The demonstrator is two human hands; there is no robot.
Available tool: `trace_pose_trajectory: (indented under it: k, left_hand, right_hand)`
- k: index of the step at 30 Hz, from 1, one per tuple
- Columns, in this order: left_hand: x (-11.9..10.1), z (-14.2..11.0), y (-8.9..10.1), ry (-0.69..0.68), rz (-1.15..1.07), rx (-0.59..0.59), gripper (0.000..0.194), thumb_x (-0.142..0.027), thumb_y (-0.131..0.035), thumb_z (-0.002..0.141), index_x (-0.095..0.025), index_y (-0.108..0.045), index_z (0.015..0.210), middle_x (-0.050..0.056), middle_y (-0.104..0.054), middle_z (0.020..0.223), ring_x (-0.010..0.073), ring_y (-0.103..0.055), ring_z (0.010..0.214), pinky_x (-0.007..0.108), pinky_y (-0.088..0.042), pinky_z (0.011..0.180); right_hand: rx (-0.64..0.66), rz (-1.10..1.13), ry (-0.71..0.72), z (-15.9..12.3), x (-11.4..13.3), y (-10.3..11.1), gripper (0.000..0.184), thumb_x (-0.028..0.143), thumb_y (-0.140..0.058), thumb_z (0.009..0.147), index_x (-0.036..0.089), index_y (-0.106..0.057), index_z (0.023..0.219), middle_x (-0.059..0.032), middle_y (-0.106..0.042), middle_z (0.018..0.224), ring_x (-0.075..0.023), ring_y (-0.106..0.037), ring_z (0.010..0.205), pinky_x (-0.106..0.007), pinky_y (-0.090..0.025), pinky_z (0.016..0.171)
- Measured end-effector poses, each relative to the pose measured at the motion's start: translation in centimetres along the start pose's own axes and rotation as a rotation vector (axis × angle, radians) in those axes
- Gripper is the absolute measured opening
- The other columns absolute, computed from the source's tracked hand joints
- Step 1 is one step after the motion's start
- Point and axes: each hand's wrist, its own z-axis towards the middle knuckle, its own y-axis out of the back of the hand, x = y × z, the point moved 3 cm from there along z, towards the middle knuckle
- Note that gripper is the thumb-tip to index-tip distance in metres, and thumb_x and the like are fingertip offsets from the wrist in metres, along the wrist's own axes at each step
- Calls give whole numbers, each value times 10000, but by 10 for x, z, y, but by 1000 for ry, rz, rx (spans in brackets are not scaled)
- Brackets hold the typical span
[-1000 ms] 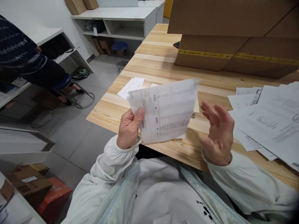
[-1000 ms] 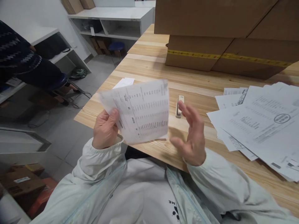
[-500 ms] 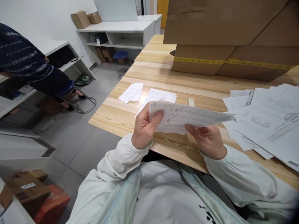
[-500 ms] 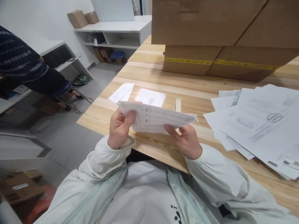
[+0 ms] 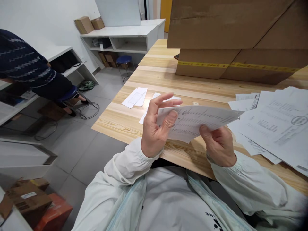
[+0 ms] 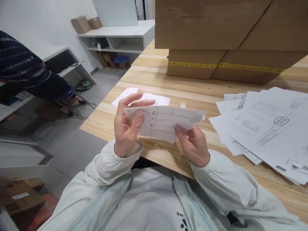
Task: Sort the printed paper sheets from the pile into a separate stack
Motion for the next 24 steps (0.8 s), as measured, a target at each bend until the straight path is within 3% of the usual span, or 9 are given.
trace_pose_trajectory:
  k: [6,11,16,18,21,24]
  left_hand:
    - [5,-1,0,-27,87,-13,351,-415,-560,981,-265,-522,1296,61,-690,1100,202,-674,1026,349,-544,856]
    - [18,-7,9,22,123,-122,263,-369,-647,935,-237,-578,1152,25,-660,1045,152,-648,955,275,-513,843]
    - [30,-18,8,186,113,-93,231,-351,-668,914,-218,-571,1076,11,-672,966,144,-648,886,247,-510,790]
    - [29,-23,3,201,106,-41,235,-343,-666,914,-217,-585,1094,20,-681,983,152,-651,897,250,-512,788]
    - [26,-36,-9,234,47,20,324,-322,-665,913,-240,-576,1214,35,-694,1019,156,-654,884,266,-518,781]
    - [29,-53,-17,317,20,29,550,-290,-629,934,-309,-431,1446,4,-698,879,124,-578,655,262,-495,640]
  right_hand:
    - [-12,-68,-40,-1,-4,0,278,448,-602,950,229,-729,1066,-77,-778,1054,-257,-734,989,-414,-614,852]
    - [32,8,-121,-7,-18,-1,291,459,-597,955,245,-722,1106,-55,-776,1057,-245,-729,1021,-392,-603,895]
    - [-13,46,-195,4,-2,5,311,520,-658,898,244,-711,1030,-43,-761,917,-218,-720,791,-342,-600,666]
    - [-121,18,-195,13,11,13,339,571,-683,860,236,-695,913,-22,-711,778,-173,-647,639,-294,-527,538]
    - [-284,-134,-154,23,25,29,453,641,-652,851,225,-595,681,20,-482,546,-102,-405,472,-260,-317,415]
    - [-299,-264,-180,22,20,47,574,691,-584,869,220,-446,570,28,-321,514,-93,-277,476,-275,-232,423]
